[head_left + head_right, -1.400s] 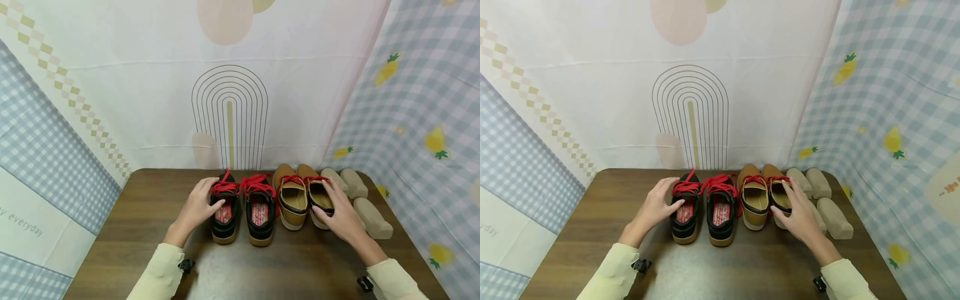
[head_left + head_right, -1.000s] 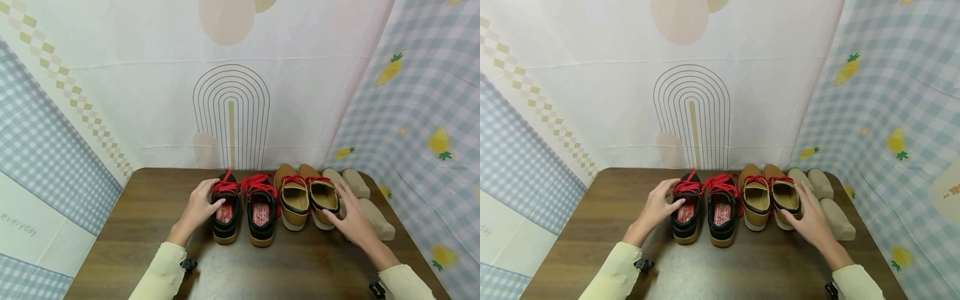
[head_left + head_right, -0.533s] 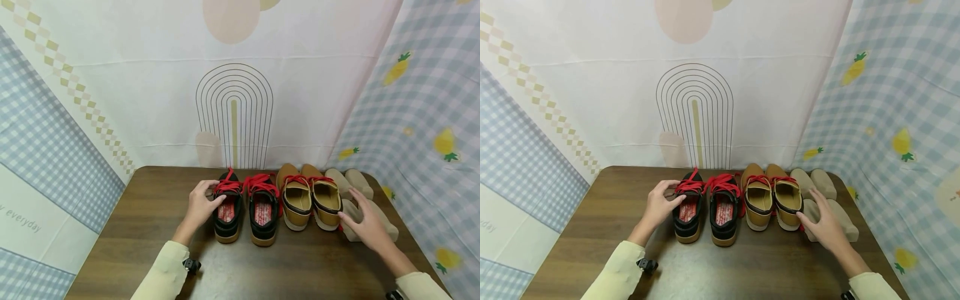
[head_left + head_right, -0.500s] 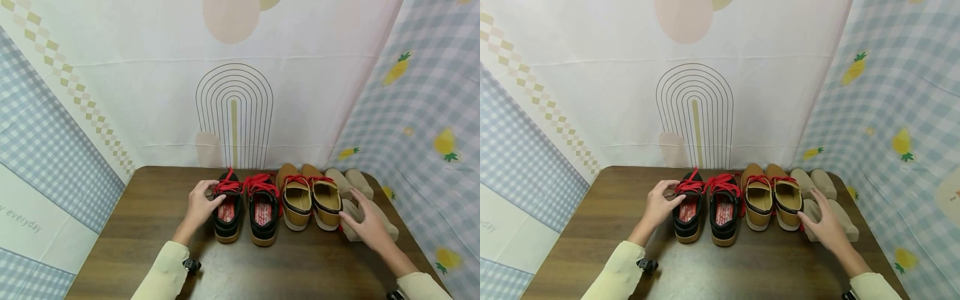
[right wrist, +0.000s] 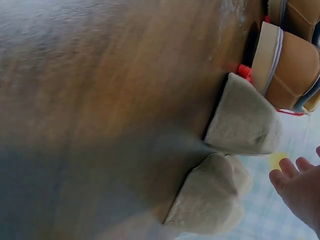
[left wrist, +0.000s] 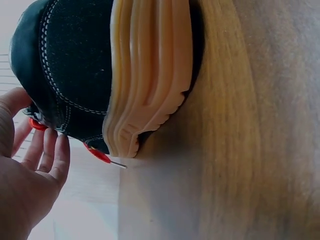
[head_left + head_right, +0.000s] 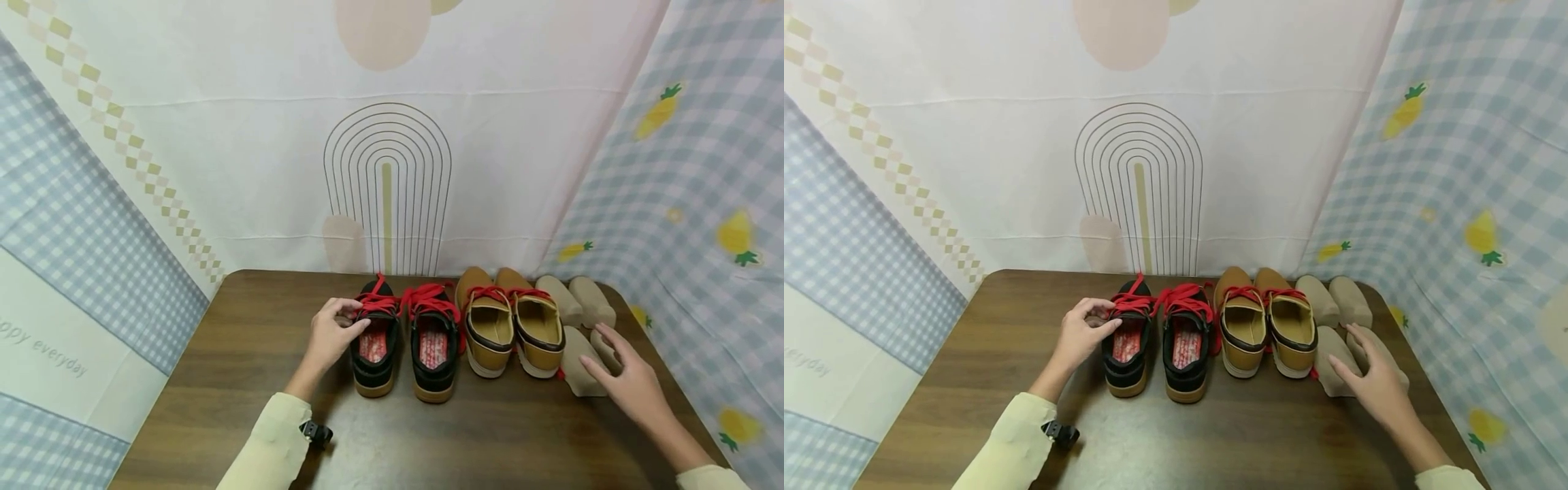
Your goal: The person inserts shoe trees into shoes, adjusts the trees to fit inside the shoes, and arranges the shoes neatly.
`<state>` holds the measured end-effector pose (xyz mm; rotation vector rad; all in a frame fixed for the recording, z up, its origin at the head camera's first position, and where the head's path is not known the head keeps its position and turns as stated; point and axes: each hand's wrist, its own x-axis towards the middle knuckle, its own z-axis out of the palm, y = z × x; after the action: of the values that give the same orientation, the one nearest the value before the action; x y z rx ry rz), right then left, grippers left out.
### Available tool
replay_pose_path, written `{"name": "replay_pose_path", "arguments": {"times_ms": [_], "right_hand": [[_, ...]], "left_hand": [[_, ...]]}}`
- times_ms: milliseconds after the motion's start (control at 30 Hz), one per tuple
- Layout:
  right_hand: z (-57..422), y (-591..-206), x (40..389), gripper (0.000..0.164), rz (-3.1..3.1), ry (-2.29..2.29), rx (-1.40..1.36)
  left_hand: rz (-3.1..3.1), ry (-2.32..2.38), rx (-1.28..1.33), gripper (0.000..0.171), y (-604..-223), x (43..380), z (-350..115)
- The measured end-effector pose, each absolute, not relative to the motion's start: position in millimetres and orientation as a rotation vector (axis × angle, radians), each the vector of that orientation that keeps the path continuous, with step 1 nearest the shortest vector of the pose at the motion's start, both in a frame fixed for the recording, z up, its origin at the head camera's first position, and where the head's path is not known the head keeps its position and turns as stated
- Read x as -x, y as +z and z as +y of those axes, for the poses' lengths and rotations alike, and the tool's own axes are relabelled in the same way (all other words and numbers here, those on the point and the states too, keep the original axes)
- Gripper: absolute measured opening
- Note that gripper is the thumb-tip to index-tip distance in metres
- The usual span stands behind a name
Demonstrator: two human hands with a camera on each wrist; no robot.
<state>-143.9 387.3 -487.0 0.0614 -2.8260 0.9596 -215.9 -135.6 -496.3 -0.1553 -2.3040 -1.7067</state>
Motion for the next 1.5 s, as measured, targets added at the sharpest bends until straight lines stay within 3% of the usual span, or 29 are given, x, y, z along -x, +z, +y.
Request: {"name": "replay_pose_path", "arguments": {"times_ms": [533, 1500], "right_hand": [[404, -512, 132, 0.074, -2.797, 0.959, 0.04], [396, -535, 142, 0.083, -2.953, 0.855, 0.121]], "left_hand": [[-2.29, -1.75, 0.172, 0.024, -465, 197, -127], [-2.289, -1.664, 0.158, 0.015, -470, 200, -122]]}}
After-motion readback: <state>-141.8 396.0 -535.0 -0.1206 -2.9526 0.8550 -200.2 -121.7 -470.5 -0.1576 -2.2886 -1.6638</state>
